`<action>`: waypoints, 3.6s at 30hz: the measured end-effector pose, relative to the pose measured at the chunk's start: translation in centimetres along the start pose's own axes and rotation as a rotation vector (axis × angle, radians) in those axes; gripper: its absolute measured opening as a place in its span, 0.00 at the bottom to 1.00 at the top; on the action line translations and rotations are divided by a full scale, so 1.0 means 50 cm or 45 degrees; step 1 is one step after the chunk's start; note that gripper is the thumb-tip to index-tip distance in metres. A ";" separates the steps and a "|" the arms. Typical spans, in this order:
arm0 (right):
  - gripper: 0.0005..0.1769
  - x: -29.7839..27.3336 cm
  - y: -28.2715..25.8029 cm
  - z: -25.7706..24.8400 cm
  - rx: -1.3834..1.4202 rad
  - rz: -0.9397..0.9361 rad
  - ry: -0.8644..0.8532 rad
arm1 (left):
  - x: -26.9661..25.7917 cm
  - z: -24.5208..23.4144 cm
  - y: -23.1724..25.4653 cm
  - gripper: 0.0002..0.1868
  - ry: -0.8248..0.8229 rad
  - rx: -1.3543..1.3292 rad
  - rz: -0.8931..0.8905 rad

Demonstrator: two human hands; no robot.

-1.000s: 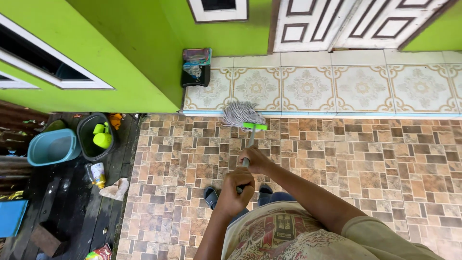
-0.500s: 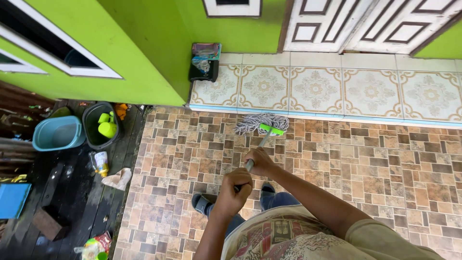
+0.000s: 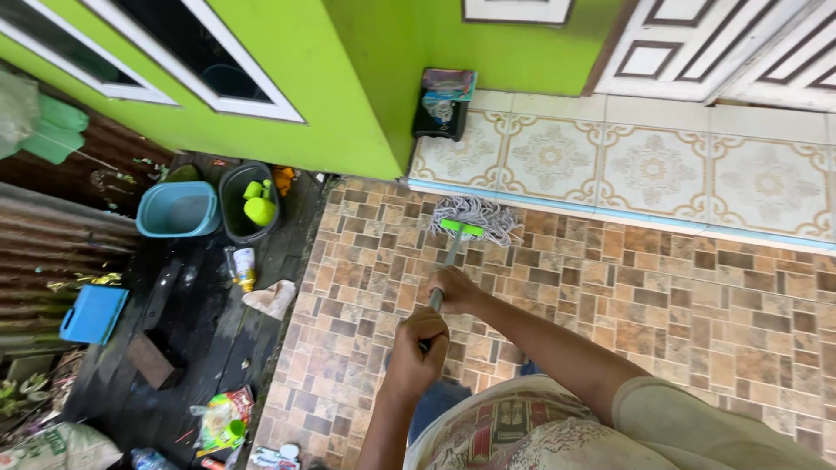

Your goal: The person is mopping the tiled floor of an entryway area using a traditional mop.

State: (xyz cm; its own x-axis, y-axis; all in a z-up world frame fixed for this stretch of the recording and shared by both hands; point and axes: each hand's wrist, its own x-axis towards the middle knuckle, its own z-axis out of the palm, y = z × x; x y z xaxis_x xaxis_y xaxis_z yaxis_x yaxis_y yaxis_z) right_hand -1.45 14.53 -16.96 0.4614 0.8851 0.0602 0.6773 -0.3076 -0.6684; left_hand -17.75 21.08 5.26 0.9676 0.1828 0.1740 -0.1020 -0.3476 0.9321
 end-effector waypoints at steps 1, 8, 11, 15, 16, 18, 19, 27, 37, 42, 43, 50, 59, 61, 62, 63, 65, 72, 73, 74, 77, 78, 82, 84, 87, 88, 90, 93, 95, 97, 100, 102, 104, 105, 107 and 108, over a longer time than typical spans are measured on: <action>0.11 0.035 -0.029 0.015 0.008 -0.001 -0.002 | -0.007 -0.036 -0.010 0.02 -0.001 0.004 -0.007; 0.08 0.260 -0.155 0.177 0.070 -0.088 -0.157 | -0.045 -0.291 -0.088 0.03 0.046 0.094 -0.028; 0.09 0.314 -0.187 0.250 0.047 -0.080 -0.096 | -0.062 -0.383 -0.132 0.02 -0.011 0.074 0.025; 0.06 0.321 -0.230 0.284 0.158 -0.036 0.022 | -0.078 -0.450 -0.158 0.02 -0.166 -0.010 0.062; 0.06 0.317 -0.234 0.287 0.150 -0.024 0.024 | -0.079 -0.456 -0.161 0.02 -0.174 -0.022 0.066; 0.06 0.293 -0.242 0.288 0.085 -0.003 0.047 | -0.085 -0.454 -0.156 0.03 -0.271 -0.044 0.079; 0.06 0.283 -0.247 0.277 0.074 0.002 0.043 | -0.088 -0.449 -0.156 0.03 -0.268 -0.055 0.084; 0.07 0.168 -0.214 0.248 0.151 0.010 0.273 | -0.118 -0.384 -0.156 0.03 -0.281 -0.217 0.099; 0.16 -0.025 -0.188 0.208 -0.149 0.291 0.152 | -0.181 -0.266 -0.139 0.04 -0.371 -0.313 0.109; 0.10 -0.019 -0.169 0.225 -0.144 0.276 0.224 | -0.179 -0.274 -0.145 0.05 -0.388 -0.228 0.103; 0.10 -0.005 -0.180 0.221 -0.143 0.268 0.224 | -0.172 -0.287 -0.145 0.05 -0.382 -0.222 0.105; 0.10 0.161 -0.274 0.215 0.042 0.424 0.166 | -0.116 -0.430 -0.165 0.03 -0.291 -0.211 0.034; 0.09 0.470 -0.385 0.318 0.090 0.268 0.236 | -0.057 -0.702 -0.242 0.01 -0.215 -0.113 0.026; 0.09 0.546 -0.396 0.350 0.104 0.216 0.261 | -0.042 -0.762 -0.260 0.01 -0.188 -0.111 0.003; 0.10 0.583 -0.400 0.369 0.086 0.219 0.222 | -0.036 -0.790 -0.270 0.01 -0.152 -0.075 0.015; 0.11 0.619 -0.403 0.390 0.072 0.226 0.183 | -0.029 -0.819 -0.281 0.01 -0.120 -0.039 0.022; 0.09 0.683 -0.416 0.417 0.112 0.128 0.232 | -0.023 -0.860 -0.310 0.02 -0.100 0.015 0.043; 0.09 0.786 -0.445 0.450 0.077 0.006 0.041 | -0.015 -0.909 -0.339 0.02 -0.028 0.150 0.116; 0.09 0.786 -0.445 0.450 0.075 0.017 0.048 | -0.016 -0.910 -0.341 0.02 -0.040 0.145 0.120; 0.07 0.782 -0.445 0.450 0.082 0.019 0.015 | -0.018 -0.908 -0.340 0.02 -0.068 0.153 0.111; 0.06 0.746 -0.442 0.434 0.074 0.021 -0.013 | -0.022 -0.890 -0.324 0.02 -0.151 0.147 0.125; 0.06 0.728 -0.440 0.427 0.069 0.013 -0.017 | -0.023 -0.881 -0.315 0.03 -0.199 0.139 0.137; 0.06 0.628 -0.412 0.391 0.121 0.012 0.049 | -0.034 -0.804 -0.285 0.03 -0.294 0.090 0.208; 0.06 0.573 -0.391 0.367 0.092 0.088 -0.008 | -0.042 -0.751 -0.270 0.03 -0.368 0.052 0.190; 0.06 0.470 -0.358 0.329 0.117 0.056 0.109 | -0.059 -0.661 -0.255 0.03 -0.444 0.046 0.180; 0.06 0.432 -0.354 0.307 0.112 0.062 0.114 | -0.064 -0.631 -0.239 0.03 -0.449 0.042 0.186; 0.07 0.363 -0.342 0.259 0.124 0.193 0.074 | -0.067 -0.573 -0.210 0.03 -0.497 0.008 0.239; 0.07 0.241 -0.311 0.212 0.037 0.174 0.182 | -0.083 -0.480 -0.184 0.03 -0.552 -0.046 0.289; 0.09 0.160 -0.262 0.205 -0.004 0.226 0.156 | -0.091 -0.417 -0.175 0.03 -0.583 -0.075 0.312; 0.11 0.075 -0.215 0.207 -0.047 0.270 0.125 | -0.112 -0.352 -0.171 0.03 -0.606 -0.102 0.333; 0.04 -0.040 -0.163 0.200 -0.004 0.084 0.481 | -0.137 -0.259 -0.178 0.03 -0.641 -0.173 0.367; 0.03 -0.103 -0.157 0.185 0.059 0.274 0.458 | -0.151 -0.208 -0.192 0.03 -0.692 -0.230 0.346; 0.03 -0.145 -0.152 0.178 0.029 0.363 0.431 | -0.160 -0.185 -0.187 0.03 -0.713 -0.252 0.329; 0.05 -0.161 -0.149 0.173 -0.004 0.453 0.414 | -0.163 -0.176 -0.185 0.04 -0.742 -0.271 0.317; 0.03 -0.175 -0.141 0.170 -0.040 0.503 0.321 | -0.165 -0.174 -0.170 0.03 -0.739 -0.257 0.310; 0.02 -0.178 -0.138 0.171 -0.075 0.564 0.240 | -0.167 -0.177 -0.165 0.03 -0.753 -0.245 0.305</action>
State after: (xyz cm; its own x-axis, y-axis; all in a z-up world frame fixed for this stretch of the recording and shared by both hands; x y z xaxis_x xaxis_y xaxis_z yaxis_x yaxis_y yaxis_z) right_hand -15.13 11.79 -19.22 0.8047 0.5878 -0.0835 0.4214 -0.6646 -0.6171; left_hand -27.01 30.56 -1.06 0.8710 -0.4336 0.2309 -0.3164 -0.1356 0.9389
